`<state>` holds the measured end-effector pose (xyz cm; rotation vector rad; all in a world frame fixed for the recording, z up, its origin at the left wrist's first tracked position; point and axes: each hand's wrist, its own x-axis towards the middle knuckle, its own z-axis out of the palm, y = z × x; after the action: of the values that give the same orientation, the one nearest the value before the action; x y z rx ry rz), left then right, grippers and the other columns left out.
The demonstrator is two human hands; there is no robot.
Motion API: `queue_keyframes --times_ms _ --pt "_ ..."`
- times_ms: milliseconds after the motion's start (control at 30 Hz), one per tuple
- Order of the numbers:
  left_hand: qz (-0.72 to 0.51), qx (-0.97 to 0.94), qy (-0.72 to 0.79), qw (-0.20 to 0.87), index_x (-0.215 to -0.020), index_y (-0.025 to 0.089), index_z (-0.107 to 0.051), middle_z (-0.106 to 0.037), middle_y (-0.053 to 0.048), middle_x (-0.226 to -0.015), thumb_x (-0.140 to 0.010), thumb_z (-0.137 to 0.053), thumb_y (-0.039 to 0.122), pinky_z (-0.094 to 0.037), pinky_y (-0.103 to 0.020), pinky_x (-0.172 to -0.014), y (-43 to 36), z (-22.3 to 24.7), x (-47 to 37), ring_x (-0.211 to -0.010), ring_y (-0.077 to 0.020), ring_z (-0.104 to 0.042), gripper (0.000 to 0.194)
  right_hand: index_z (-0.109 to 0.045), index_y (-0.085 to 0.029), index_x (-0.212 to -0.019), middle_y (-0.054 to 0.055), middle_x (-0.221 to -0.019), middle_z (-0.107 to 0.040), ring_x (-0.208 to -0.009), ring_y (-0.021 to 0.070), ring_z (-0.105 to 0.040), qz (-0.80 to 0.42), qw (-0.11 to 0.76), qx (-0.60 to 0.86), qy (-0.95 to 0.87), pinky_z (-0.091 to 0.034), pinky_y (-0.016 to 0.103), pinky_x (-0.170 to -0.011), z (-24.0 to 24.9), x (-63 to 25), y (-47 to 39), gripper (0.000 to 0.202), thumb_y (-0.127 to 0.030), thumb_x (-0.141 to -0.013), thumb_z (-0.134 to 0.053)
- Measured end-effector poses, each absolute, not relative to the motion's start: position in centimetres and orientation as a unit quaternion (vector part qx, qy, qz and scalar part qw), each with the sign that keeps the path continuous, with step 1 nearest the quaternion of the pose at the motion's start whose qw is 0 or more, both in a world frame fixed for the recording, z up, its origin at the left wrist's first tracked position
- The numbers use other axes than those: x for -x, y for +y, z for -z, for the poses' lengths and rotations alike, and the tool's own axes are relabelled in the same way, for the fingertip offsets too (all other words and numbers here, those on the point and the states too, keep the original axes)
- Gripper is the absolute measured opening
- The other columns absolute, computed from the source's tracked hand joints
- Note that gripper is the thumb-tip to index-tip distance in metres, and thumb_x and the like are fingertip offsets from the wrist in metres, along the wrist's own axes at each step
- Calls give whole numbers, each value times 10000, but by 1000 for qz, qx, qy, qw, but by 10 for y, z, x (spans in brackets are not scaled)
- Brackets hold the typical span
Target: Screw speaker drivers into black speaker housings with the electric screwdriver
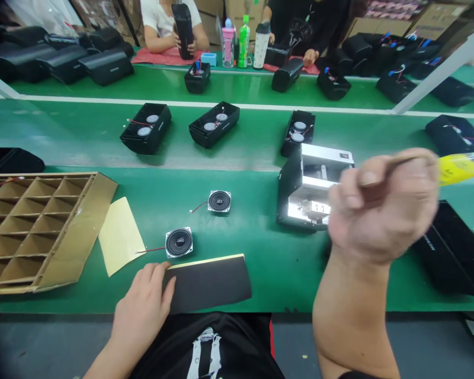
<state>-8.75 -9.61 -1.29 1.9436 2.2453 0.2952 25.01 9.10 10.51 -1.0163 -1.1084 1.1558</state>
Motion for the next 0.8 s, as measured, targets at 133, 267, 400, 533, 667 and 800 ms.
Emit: queue_keyframes --times_ms 133,267,400,533,667,800 --pt "-58 -744 662 66 -1268 249 -686 -760 -107 -1215 -1031 -488 422 -597 -396 -728 -83 -39 115 -1023 -315 -739 354 -710 -243 -995 33 -832 -676 -667 173 -627 -504 558 435 -495 -535 311 -527 -83 -226 77 293 -515 -901 -765" --pt "-107 -809 574 71 -1470 222 -533 -622 -139 -1474 -1025 -541 448 -533 -451 -1064 11 -74 95 -1331 -314 -603 499 -756 -236 -1012 45 -872 -705 -664 147 -611 -558 524 413 -494 -504 267 -509 -51 -204 57 254 -466 -909 -787" --pt "23 -854 500 141 -1546 206 -436 -470 -180 -1627 -845 -777 364 -519 -478 -1071 114 -53 45 -1483 -369 -444 796 -791 -247 -1065 47 -891 -745 -715 133 -664 -568 487 432 -503 -565 245 -606 -41 -200 36 181 -394 -976 -737" --pt "36 -856 499 133 -1443 135 -518 -652 -186 -1358 -833 -705 220 -548 -422 -975 142 -34 23 -1250 -335 -607 643 -796 -241 -1142 62 -945 -771 -849 180 -750 -549 461 471 -515 -634 289 -742 -41 -210 19 235 -363 -942 -778" --pt "-19 -849 518 106 -1375 156 -537 -645 -150 -1267 -866 -615 210 -554 -429 -906 100 -60 27 -1169 -324 -599 518 -812 -227 -1016 54 -918 -771 -835 161 -723 -555 442 477 -519 -614 272 -751 -34 -227 17 147 -345 -931 -793" --pt "-30 -862 481 160 -1339 206 -567 -667 -96 -1191 -825 -675 217 -582 -396 -755 25 -71 27 -1062 -299 -633 526 -773 -215 -946 46 -932 -726 -741 133 -636 -554 473 440 -525 -561 266 -650 -30 -235 28 106 -321 -944 -779"
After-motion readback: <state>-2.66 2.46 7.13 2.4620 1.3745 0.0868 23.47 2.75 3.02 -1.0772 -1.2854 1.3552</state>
